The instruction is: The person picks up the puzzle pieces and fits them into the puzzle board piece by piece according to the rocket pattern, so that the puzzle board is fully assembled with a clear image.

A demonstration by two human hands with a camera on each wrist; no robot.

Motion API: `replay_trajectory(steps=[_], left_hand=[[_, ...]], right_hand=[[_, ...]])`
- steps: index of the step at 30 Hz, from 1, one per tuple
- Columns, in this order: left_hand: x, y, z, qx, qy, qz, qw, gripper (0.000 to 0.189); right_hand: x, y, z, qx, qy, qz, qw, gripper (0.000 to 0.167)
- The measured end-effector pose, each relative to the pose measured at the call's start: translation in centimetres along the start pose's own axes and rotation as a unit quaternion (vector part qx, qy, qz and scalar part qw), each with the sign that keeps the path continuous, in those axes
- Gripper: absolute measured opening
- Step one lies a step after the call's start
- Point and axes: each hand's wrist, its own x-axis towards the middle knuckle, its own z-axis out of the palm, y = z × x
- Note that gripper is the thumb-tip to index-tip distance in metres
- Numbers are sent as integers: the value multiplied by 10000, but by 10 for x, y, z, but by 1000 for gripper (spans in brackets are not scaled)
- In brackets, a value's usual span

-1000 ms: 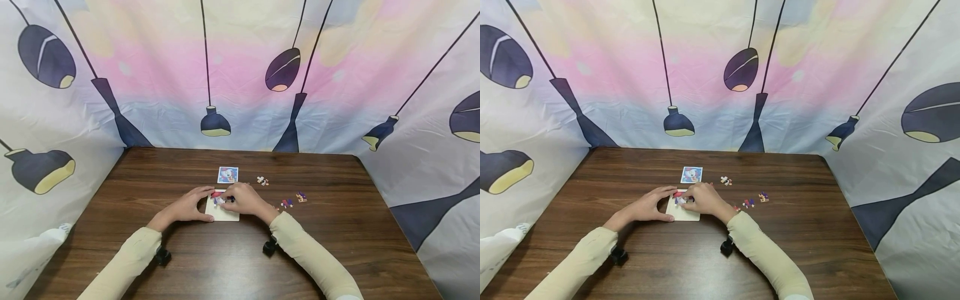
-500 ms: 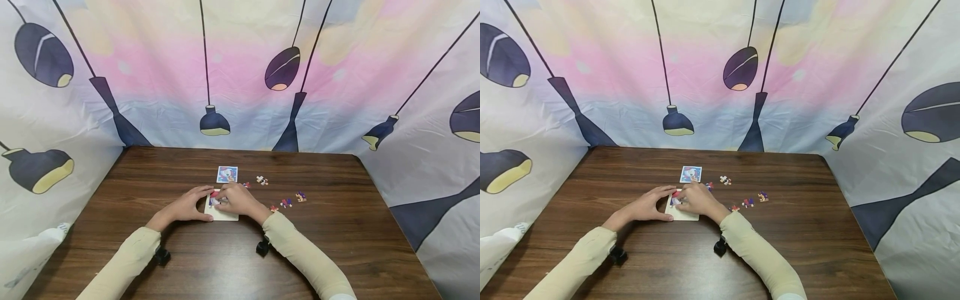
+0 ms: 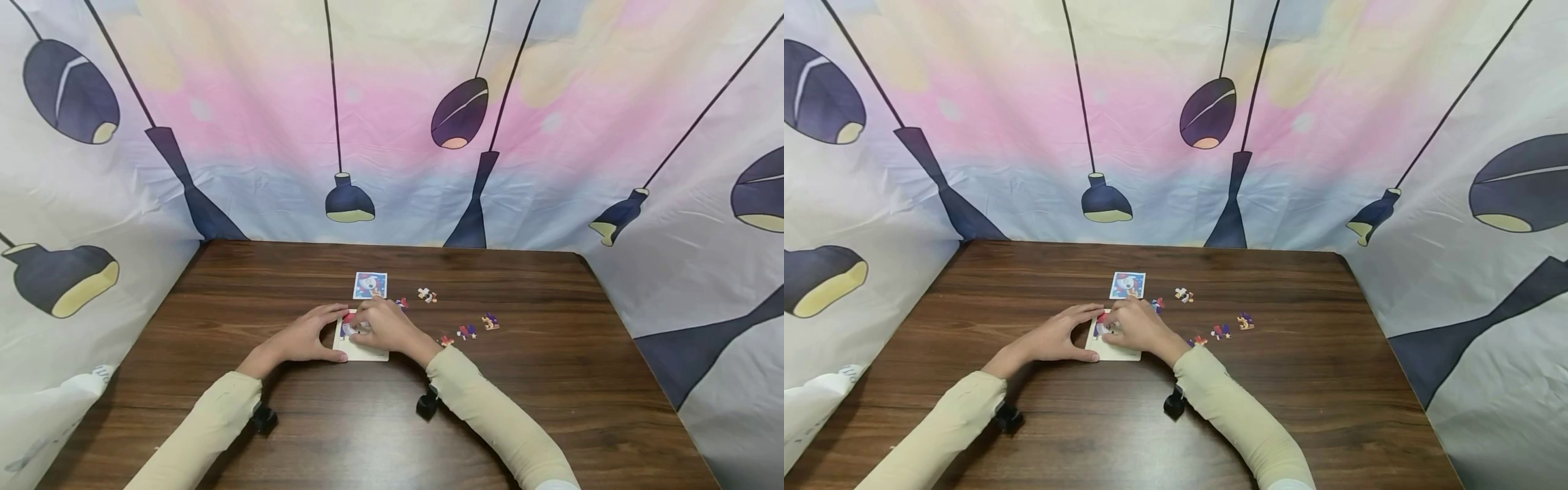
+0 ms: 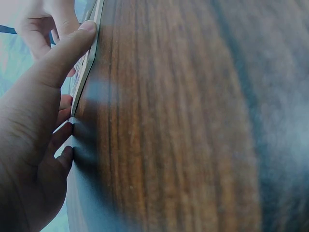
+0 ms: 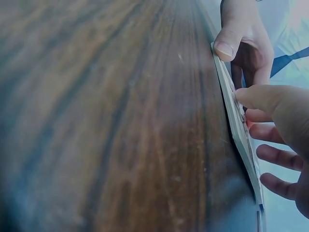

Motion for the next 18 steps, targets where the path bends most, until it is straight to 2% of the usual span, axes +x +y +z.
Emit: replay_trajectory(steps=[8, 18], left_hand=[[0, -3, 2, 47, -18, -28, 10000, 105], [1, -2, 2, 8, 73, 143, 9999, 103]], right_hand=[[2, -1, 1, -104, -154, 87, 9998, 27], [3, -3, -2, -51, -177, 98, 9998, 23]])
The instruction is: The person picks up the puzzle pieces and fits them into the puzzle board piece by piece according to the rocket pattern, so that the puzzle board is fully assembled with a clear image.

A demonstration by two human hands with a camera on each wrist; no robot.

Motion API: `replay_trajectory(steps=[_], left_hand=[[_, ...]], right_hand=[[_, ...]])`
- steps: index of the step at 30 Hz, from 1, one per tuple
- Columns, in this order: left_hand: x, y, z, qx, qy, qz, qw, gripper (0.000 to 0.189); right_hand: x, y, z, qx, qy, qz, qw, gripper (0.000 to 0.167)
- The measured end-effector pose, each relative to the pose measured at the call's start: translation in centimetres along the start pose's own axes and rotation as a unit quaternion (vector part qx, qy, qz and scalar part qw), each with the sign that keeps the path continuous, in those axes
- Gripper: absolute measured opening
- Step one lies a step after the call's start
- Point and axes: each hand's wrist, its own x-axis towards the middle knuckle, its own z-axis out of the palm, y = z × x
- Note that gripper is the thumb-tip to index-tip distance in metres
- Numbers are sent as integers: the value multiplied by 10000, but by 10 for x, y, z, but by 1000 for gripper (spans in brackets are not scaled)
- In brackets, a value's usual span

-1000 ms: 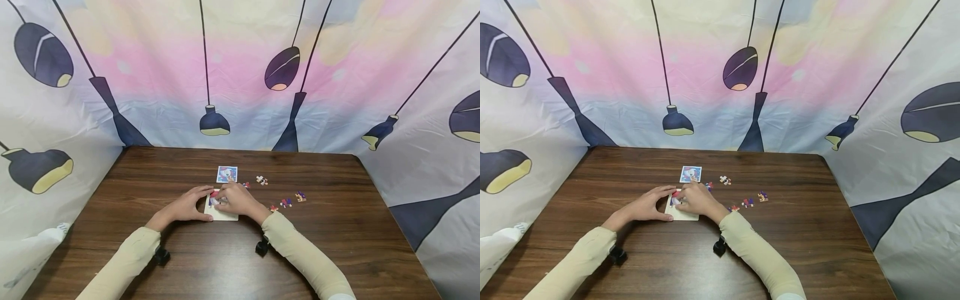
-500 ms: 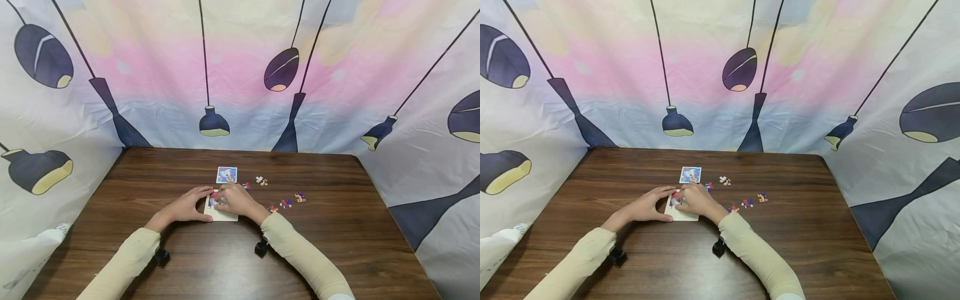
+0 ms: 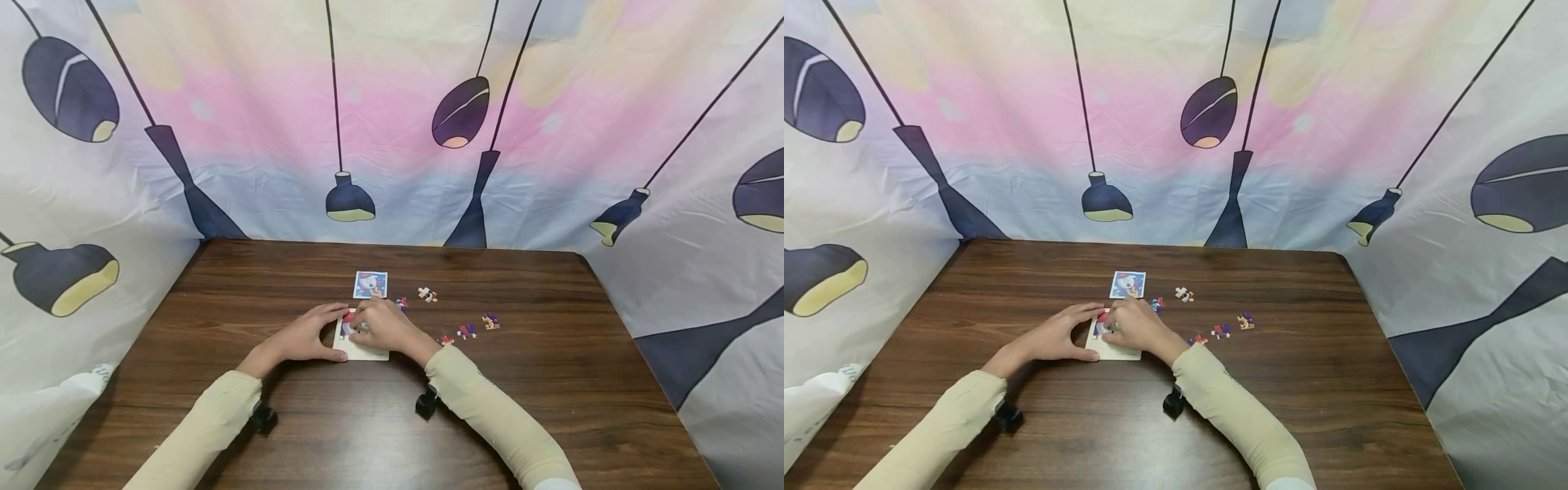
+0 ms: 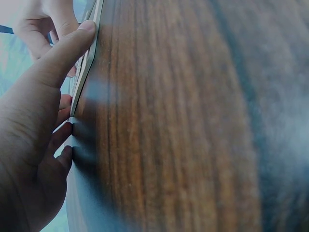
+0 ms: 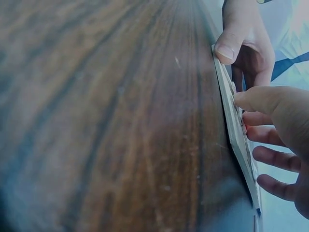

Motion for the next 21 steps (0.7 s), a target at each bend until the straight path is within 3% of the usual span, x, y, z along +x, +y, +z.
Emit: replay_trajectory(steps=[21], left_hand=[[-1, 0, -1, 17, -51, -60, 10000, 102]], right_hand=[[-1, -1, -1, -143, -27, -125, 9998, 25]])
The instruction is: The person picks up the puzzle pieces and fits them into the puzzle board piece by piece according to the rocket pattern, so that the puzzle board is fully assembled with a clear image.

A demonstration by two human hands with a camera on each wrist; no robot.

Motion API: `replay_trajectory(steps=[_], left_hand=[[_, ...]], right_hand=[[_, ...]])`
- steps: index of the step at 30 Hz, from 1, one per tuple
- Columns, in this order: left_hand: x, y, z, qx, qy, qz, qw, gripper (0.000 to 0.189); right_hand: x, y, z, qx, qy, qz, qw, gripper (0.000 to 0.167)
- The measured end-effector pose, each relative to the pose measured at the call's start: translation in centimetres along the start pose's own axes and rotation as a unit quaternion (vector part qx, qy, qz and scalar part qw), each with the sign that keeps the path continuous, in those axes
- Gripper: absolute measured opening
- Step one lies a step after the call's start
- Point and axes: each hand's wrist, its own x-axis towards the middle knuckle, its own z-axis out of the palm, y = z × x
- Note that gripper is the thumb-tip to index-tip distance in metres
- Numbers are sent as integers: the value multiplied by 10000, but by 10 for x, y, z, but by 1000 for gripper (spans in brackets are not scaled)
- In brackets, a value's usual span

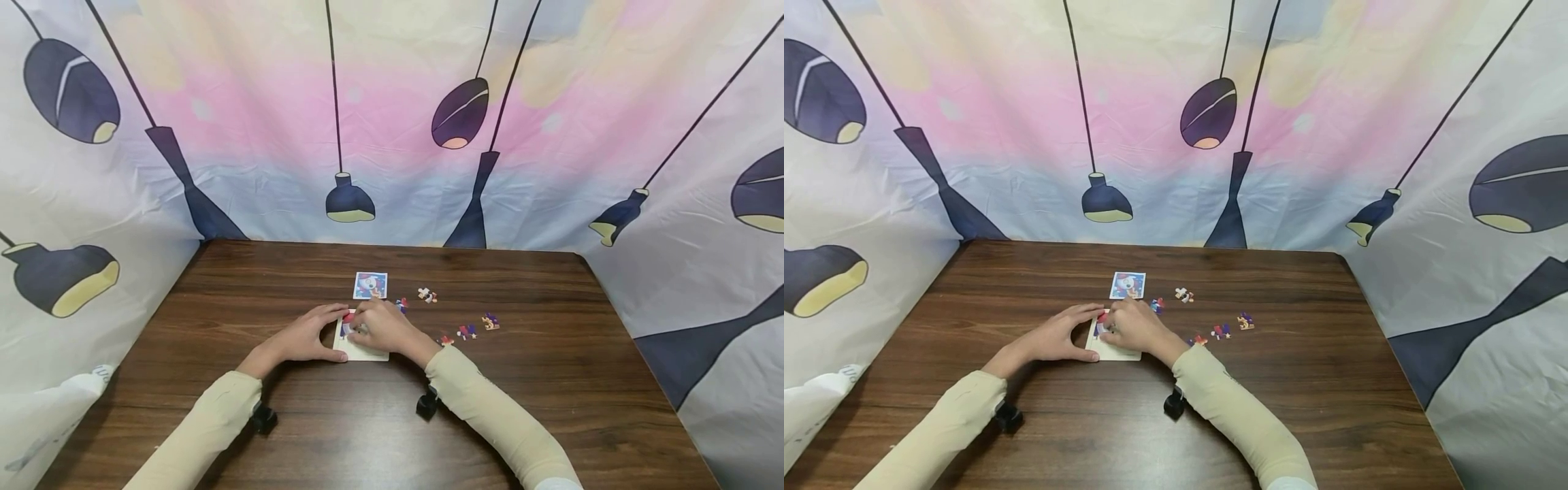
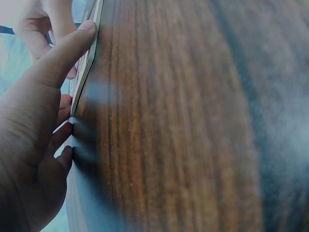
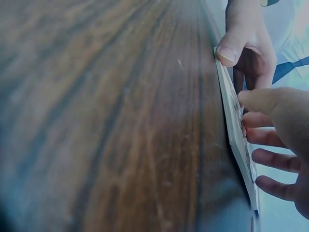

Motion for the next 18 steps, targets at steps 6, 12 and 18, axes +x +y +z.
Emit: replay_trajectory(steps=[6, 12, 18], left_hand=[[0, 0, 0, -16, -43, -91, 9999, 103], [1, 1, -1, 15, -59, -104, 9999, 104], [1, 1, -1, 8, -111, -220, 9997, 106]], right_hand=[[-12, 6, -10, 580, 149, 40, 9982, 25], [-33, 23, -21, 823, 307, 343, 9955, 27], [-57, 46, -28, 902, 584, 609, 9923, 31]])
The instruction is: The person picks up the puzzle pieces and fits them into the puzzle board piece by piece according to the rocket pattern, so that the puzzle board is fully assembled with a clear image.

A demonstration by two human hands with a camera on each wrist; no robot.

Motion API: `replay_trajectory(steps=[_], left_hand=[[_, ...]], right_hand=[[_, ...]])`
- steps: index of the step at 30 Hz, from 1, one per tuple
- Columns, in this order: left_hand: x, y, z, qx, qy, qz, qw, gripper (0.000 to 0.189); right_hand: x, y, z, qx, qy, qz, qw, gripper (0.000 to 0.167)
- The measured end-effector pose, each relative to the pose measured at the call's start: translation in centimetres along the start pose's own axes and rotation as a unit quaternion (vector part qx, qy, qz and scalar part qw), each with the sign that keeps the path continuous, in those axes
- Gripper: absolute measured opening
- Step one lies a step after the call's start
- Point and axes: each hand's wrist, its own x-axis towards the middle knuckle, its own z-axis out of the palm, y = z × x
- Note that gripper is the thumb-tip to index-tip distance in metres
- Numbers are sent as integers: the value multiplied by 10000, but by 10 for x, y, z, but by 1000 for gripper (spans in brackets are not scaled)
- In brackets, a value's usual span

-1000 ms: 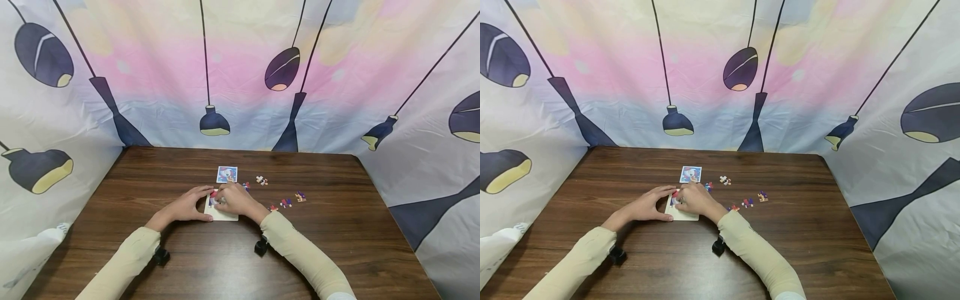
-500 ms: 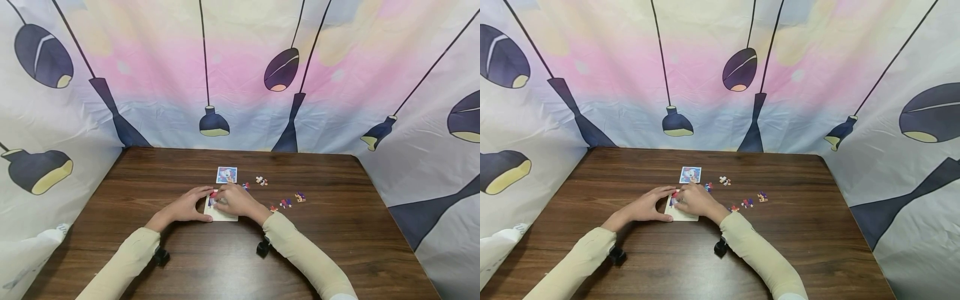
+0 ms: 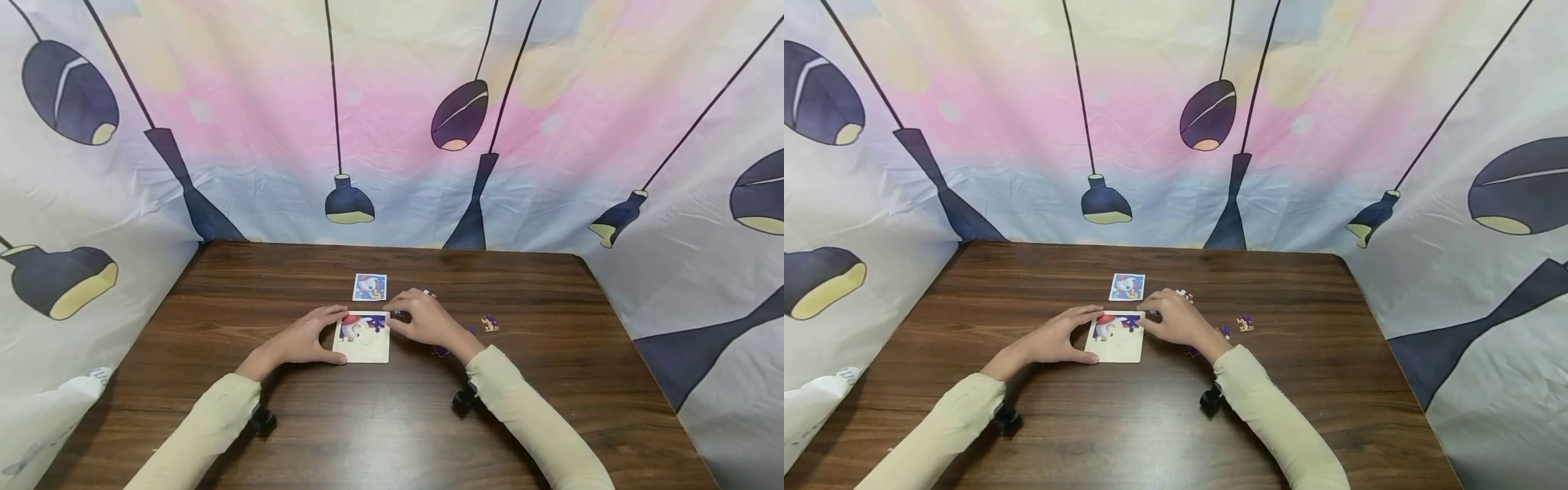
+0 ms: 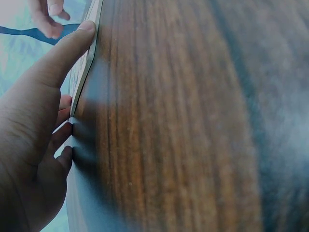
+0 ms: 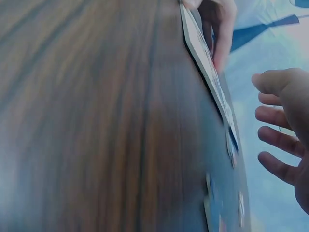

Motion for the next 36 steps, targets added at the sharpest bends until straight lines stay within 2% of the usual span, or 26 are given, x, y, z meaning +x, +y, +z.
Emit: replay_trajectory(steps=[9, 17, 24, 36], left_hand=[[-2, -4, 1, 73, 80, 41, 9999, 107], [-2, -3, 1, 66, 55, -15, 10000, 108], [-2, -2, 1, 114, 89, 33, 9999, 107], [-1, 1, 1, 85, 84, 95, 9999, 106]], right_hand=[[-20, 41, -18, 178, 142, 453, 9987, 41], [-22, 72, -28, 104, 7, 538, 9985, 41], [-17, 84, -33, 40, -259, 807, 9964, 41], [-10, 92, -30, -167, -592, 877, 9943, 40]])
